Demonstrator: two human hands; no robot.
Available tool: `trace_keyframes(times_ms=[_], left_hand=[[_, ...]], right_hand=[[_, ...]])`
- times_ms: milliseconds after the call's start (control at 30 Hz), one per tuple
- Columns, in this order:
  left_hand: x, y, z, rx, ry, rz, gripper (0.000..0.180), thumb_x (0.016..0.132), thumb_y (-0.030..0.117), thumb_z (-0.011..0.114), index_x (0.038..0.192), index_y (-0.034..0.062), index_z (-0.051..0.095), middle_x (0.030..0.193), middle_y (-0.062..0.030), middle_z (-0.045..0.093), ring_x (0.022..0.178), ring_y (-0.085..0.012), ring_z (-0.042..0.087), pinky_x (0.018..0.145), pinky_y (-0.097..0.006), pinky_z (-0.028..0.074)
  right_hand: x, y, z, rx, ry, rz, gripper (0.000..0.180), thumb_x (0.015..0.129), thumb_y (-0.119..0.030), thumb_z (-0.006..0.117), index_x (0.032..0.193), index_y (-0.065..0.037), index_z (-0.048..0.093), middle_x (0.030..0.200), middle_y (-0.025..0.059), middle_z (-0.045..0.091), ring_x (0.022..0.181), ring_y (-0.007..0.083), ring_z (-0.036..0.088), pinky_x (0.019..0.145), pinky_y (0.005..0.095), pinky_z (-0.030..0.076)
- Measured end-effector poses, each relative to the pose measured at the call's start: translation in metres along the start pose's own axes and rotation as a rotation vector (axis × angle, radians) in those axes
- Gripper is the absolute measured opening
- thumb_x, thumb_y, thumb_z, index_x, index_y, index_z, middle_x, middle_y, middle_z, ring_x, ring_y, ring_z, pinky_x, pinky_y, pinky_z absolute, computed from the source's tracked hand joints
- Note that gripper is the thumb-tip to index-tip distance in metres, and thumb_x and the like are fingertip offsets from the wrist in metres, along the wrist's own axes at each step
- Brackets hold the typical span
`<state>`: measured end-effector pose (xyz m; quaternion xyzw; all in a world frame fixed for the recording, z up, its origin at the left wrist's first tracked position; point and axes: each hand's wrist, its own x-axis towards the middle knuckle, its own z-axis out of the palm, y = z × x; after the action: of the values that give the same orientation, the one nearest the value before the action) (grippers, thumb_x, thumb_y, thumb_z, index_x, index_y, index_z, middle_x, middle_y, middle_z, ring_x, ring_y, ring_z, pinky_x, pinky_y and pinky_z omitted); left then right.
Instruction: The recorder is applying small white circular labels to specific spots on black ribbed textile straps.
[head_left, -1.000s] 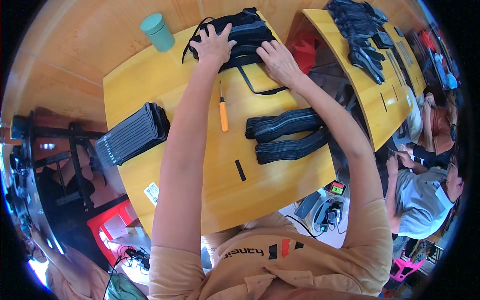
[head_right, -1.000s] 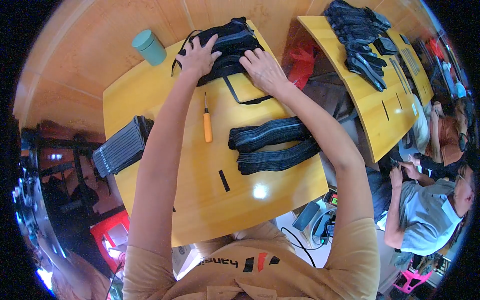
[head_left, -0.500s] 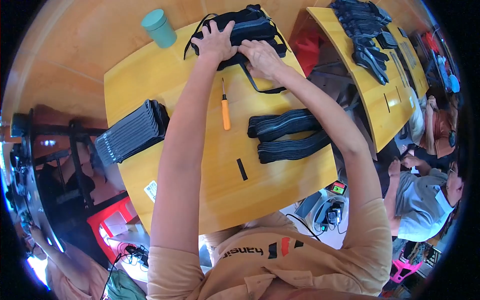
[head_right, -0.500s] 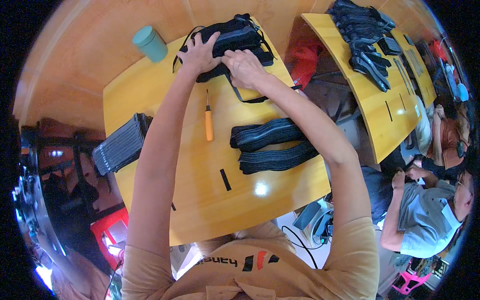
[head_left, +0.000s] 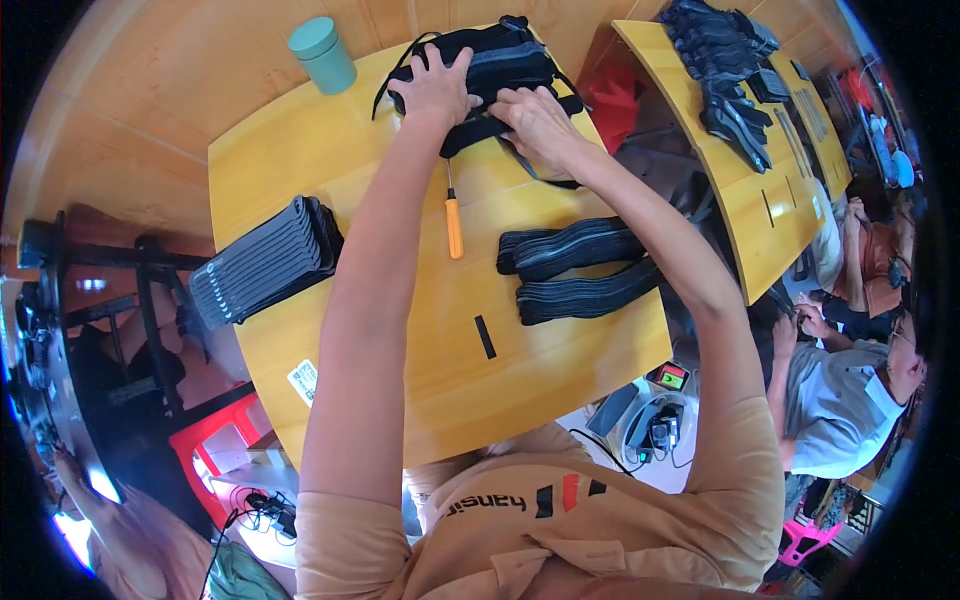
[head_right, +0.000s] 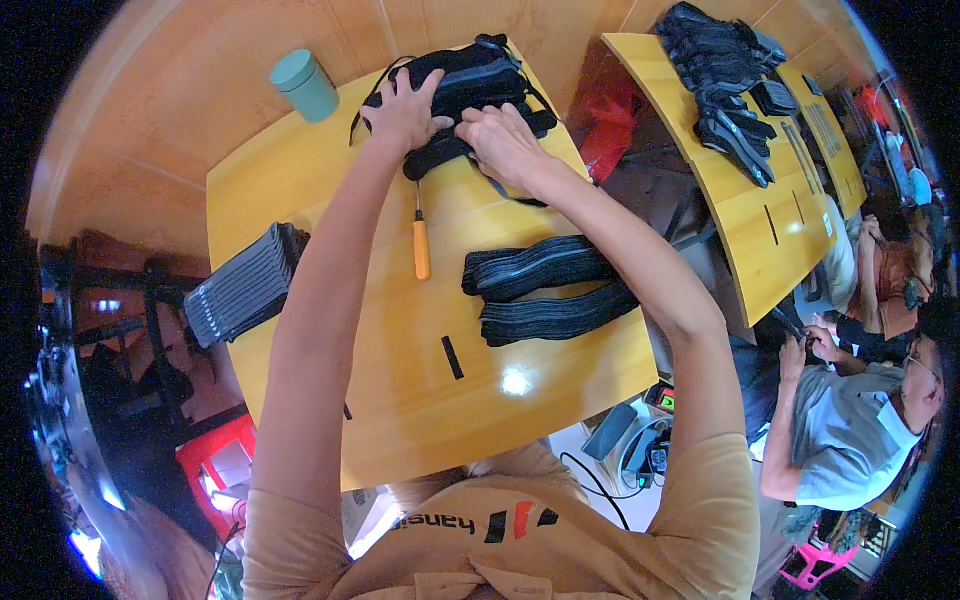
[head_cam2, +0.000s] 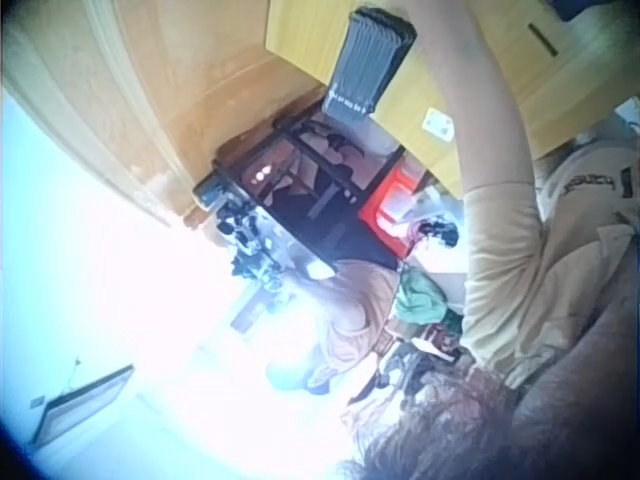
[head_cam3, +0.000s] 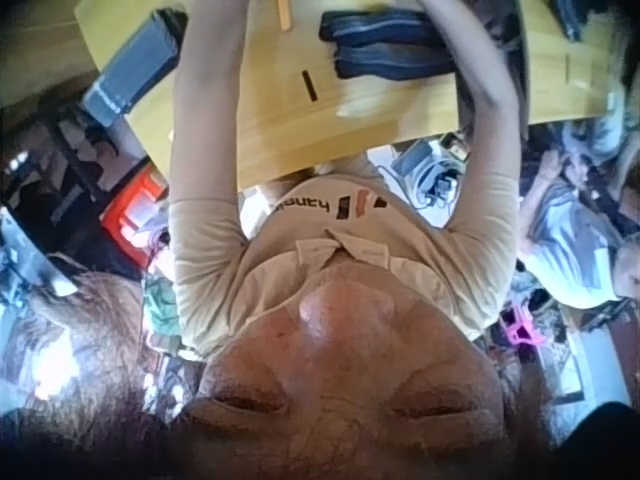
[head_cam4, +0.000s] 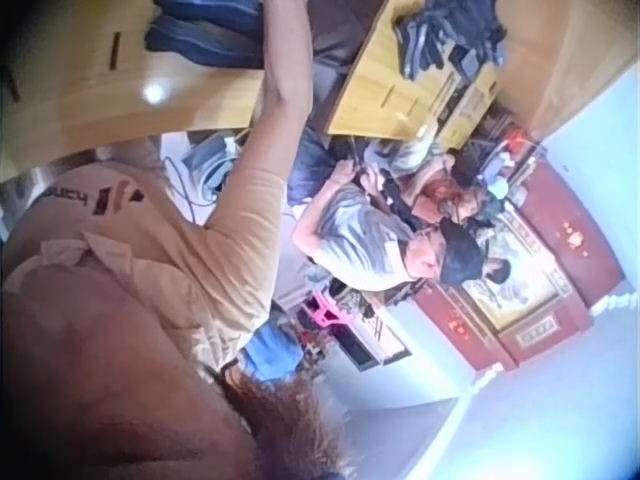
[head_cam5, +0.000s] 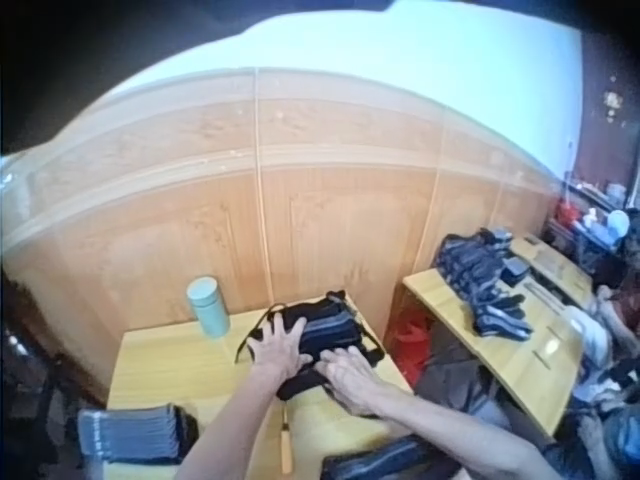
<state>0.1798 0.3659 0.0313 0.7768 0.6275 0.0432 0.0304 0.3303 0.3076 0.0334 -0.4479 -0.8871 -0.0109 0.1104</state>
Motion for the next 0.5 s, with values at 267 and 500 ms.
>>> trace_keyframes(times_ms=[267,500], left_hand=[[-0.002,-0.007,0.002,0.014,0.046,-0.005,0.071,0.075,0.044,0.064,0.135,0.0356,0.026,0.14,-0.0123,0.023,0.127,-0.0314,0.028,0.089,-0.065,0.03],[-0.005,0.008,-0.006,-0.026,0.048,0.008,0.06,0.074,0.037,0.067,0.127,0.0272,0.04,0.134,-0.0118,0.034,0.123,-0.0292,0.032,0.089,-0.064,0.029]], right_hand=[[-0.074,-0.004,-0.101,0.829,0.478,0.422,0.021,0.07,0.0,0.063,0.09,-0.005,0.056,0.088,0.0007,0.057,0.08,0.0169,0.055,0.07,0.0307,0.042],[-0.174,0.076,-0.204,1.559,1.164,0.23,0.015,0.085,-0.009,0.056,0.099,-0.002,0.054,0.093,0.0069,0.056,0.097,0.0212,0.052,0.097,0.0406,0.036]])
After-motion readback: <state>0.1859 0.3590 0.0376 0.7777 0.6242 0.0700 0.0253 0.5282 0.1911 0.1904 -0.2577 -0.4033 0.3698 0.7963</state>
